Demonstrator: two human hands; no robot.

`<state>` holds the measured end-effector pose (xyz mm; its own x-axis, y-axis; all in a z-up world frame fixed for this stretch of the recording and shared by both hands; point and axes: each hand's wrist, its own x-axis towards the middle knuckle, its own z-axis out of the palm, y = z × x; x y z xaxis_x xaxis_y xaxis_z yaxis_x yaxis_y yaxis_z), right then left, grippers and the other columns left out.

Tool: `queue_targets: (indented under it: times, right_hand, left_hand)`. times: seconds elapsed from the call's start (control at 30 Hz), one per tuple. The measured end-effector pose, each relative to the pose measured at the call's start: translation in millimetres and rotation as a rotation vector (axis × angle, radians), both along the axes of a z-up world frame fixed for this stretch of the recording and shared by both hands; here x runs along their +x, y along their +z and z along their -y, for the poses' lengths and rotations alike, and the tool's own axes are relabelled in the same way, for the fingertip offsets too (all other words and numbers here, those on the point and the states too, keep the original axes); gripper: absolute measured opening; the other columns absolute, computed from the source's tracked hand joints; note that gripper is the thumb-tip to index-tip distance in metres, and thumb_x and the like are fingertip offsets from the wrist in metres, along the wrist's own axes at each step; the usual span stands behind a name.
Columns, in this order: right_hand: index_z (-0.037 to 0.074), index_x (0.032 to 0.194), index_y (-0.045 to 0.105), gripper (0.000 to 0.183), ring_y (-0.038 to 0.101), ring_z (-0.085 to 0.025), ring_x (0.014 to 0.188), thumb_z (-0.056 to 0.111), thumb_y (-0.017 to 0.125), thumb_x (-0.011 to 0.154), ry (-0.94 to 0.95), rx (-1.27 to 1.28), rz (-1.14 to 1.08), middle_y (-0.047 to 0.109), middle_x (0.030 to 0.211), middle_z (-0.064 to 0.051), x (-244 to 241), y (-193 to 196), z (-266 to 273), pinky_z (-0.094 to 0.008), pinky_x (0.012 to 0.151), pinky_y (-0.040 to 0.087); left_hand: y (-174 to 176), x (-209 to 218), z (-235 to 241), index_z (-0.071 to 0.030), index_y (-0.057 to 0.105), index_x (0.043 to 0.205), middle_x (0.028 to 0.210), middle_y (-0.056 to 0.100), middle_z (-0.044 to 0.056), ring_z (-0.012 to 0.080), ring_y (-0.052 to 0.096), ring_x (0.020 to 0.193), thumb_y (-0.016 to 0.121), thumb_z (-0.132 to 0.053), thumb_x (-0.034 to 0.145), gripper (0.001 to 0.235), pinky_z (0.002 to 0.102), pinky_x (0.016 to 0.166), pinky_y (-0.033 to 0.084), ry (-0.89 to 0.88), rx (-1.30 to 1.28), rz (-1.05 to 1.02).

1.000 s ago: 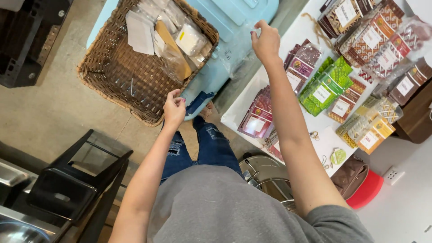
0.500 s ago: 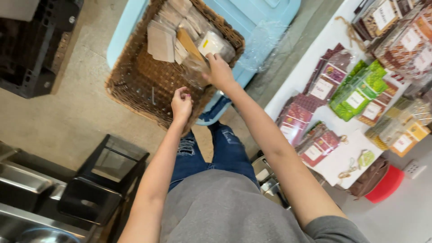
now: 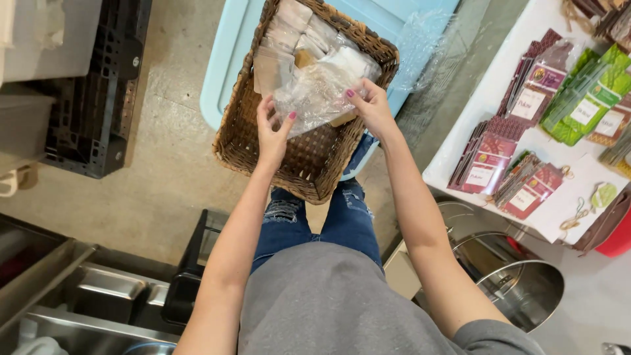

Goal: The person repeatedly picks small labeled packs from a wicker basket and places them on a white table, arranging them into neat rows by color and label. They also handle a clear plastic bag and a white rectangular item from the basket, placing them back inside. The task involves sorting and organizing the packs on the table.

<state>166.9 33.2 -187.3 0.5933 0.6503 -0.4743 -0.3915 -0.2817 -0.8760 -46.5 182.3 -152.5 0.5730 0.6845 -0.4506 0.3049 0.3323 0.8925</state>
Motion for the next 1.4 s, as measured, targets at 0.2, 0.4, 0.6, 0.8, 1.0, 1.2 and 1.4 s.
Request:
queue_targets:
  times: [0.2, 0.4, 0.6, 0.8, 1.0, 1.2, 1.4]
  right_hand:
    - [0.004, 0.135, 0.052, 0.036, 0.064, -0.035, 0.112, 0.006, 0.068, 0.103, -0.039, 0.014, 0.359, 0.06, 0.125, -0.025, -31, 82, -6, -0.05, 0.095, 0.055]
    - [0.01, 0.095, 0.069, 0.007, 0.053, -0.034, 0.118, 0.01, 0.076, 0.096, 0.015, -0.067, 1.194, 0.058, 0.128, -0.009, -35, 107, 29, -0.041, 0.093, 0.047]
    - [0.002, 0.099, 0.065, 0.009, 0.059, -0.042, 0.123, 0.007, 0.062, 0.105, -0.207, 0.165, 1.035, 0.071, 0.111, -0.018, -19, 135, 67, -0.052, 0.106, 0.044]
    - [0.005, 0.109, 0.055, 0.007, 0.045, -0.011, 0.052, -0.002, 0.052, 0.108, -0.373, -0.341, 1.233, 0.052, 0.066, -0.001, 56, 104, 122, -0.026, 0.046, 0.032]
    - [0.011, 0.101, 0.051, 0.011, 0.041, -0.006, 0.045, 0.001, 0.05, 0.105, -0.192, -0.784, 1.432, 0.053, 0.061, 0.006, 124, 39, 105, -0.025, 0.034, 0.023]
    - [0.013, 0.139, 0.04, 0.077, 0.067, -0.036, 0.094, 0.044, 0.094, 0.093, -0.052, -1.174, 1.346, 0.053, 0.125, -0.011, 110, 26, 62, -0.048, 0.063, 0.059]
    - [0.005, 0.095, 0.064, 0.015, 0.061, -0.022, 0.09, -0.007, 0.057, 0.09, -0.051, -0.317, 1.183, 0.065, 0.093, -0.008, -9, 2, -11, -0.033, 0.086, 0.051]
  left_hand:
    - [-8, -3, -18, -0.01, 0.049, 0.138, 0.096, 0.058, 0.004, 0.0169, 0.067, 0.093, 0.07, -0.003, 0.099, 0.044, 0.028, 0.085, 0.056, 0.114, -0.063, 0.099]
    - [-23, 1, -25, -0.003, 0.04, 0.145, 0.106, 0.068, 0.019, 0.0245, 0.071, 0.087, 0.07, -0.011, 0.099, 0.055, 0.033, 0.068, 0.068, 0.02, -0.421, -0.01]
    - [31, 18, 12, 0.001, 0.028, 0.155, 0.113, 0.065, 0.036, 0.0139, 0.072, 0.065, 0.069, -0.055, 0.094, 0.093, 0.025, 0.058, 0.064, -0.36, -0.866, -0.136]
    - [17, 17, 26, -0.011, 0.043, 0.15, 0.118, 0.065, 0.012, 0.0147, 0.062, 0.075, 0.056, -0.035, 0.099, 0.058, 0.022, 0.061, 0.055, -0.278, -0.906, -0.14]
    - [-24, -2, 11, -0.011, 0.055, 0.134, 0.122, 0.065, 0.005, 0.0126, 0.064, 0.083, 0.053, -0.023, 0.103, 0.033, 0.025, 0.072, 0.056, -0.3, -0.376, -0.573]
    - [-51, -23, 2, -0.011, 0.059, 0.127, 0.104, 0.068, 0.004, 0.0125, 0.066, 0.08, 0.061, -0.015, 0.099, 0.029, 0.027, 0.07, 0.057, -0.32, -0.284, -0.591]
    - [-98, -55, -5, -0.006, 0.07, 0.102, 0.074, 0.066, 0.005, 0.0123, 0.053, 0.058, 0.059, 0.001, 0.086, 0.021, 0.031, 0.054, 0.045, -0.427, -0.006, -0.727]
